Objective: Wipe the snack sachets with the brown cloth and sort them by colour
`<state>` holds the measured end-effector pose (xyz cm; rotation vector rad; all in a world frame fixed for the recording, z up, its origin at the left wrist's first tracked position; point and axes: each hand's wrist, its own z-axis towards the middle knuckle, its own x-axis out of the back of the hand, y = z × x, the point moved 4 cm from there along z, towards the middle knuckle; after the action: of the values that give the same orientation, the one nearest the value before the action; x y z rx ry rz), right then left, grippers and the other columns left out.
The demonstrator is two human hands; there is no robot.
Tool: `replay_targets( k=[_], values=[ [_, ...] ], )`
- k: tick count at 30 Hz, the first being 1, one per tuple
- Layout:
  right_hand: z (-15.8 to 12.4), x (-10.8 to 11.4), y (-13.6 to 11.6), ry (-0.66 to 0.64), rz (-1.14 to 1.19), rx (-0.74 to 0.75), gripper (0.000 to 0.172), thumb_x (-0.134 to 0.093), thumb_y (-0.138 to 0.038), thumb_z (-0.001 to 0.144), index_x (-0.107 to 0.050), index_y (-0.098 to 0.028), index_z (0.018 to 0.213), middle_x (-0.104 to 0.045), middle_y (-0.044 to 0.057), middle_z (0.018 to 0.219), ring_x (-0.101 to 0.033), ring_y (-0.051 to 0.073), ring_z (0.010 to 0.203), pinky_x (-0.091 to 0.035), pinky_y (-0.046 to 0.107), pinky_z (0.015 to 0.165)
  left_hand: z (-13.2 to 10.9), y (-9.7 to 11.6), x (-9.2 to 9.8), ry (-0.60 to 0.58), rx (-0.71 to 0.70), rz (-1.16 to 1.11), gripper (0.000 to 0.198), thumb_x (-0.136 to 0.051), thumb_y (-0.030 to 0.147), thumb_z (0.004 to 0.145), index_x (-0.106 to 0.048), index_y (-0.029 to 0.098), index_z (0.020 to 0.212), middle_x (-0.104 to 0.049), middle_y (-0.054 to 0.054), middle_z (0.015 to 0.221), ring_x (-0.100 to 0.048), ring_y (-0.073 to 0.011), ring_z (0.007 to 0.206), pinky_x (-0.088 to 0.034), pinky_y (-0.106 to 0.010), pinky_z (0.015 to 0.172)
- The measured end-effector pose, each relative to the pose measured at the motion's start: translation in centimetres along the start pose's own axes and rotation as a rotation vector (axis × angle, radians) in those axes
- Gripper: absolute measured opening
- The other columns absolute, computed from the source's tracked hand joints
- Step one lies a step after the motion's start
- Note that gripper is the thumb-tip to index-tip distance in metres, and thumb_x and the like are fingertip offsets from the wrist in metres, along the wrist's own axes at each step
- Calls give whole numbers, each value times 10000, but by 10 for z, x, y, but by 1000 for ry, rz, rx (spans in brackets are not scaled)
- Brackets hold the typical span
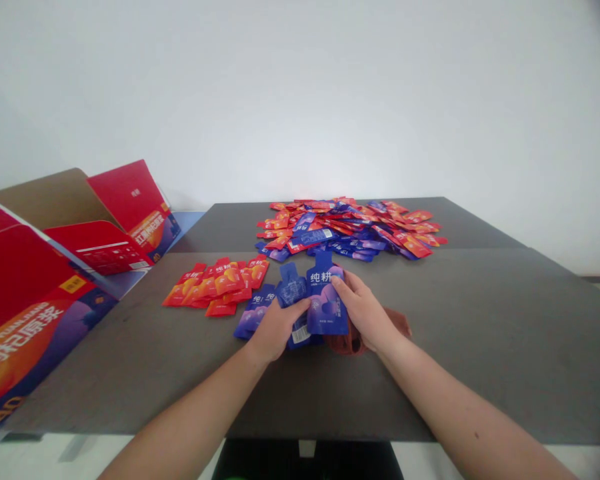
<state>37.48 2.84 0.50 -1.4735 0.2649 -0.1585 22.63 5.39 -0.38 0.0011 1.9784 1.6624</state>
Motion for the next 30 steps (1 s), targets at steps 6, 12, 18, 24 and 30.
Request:
replay_targets(
  k=[6,12,18,24,30],
  values=[
    [0,34,-29,366,-144,360,391,-472,-409,903,-554,-216,1233,-600,72,1255,-525,221,1193,-372,407,1046,1,5,7,139,-125,129,396,-754,317,716,-687,190,1085,-716,-60,1097,-632,-270,1082,-437,-432,1005],
    [-17,-9,-25,-112,-557,541,399,-515,-114,691,-619,-212,1064,-612,53,1119,-561,204,1071,-419,322,955,1,13,-1,61,-264,229,277,-696,288,760,-703,190,1019,-720,-45,1056,-618,-235,1088,-418,-383,1020],
    [-39,-40,-17,-494,-898,467,142,-506,-141,680,-626,-215,703,-640,13,841,-590,168,805,-418,271,724,12,19,23,275,-283,110,310,-746,247,688,-692,187,987,-727,-21,940,-628,-229,1049,-454,-369,967],
    [-7,9,-23,-181,-1044,165,259,-473,-222,761,-707,-257,867,-713,34,916,-635,228,834,-418,307,708,16,32,38,331,-262,180,366,-760,212,655,-689,196,1014,-716,-41,1016,-614,-251,1081,-433,-376,982],
    [13,39,-28,99,-940,157,401,-464,-241,778,-679,-270,1116,-691,53,1097,-615,266,997,-430,356,832,13,29,41,259,-143,705,336,-754,174,644,-720,248,970,-726,-59,950,-627,-305,998,-382,-397,989]
  ],
)
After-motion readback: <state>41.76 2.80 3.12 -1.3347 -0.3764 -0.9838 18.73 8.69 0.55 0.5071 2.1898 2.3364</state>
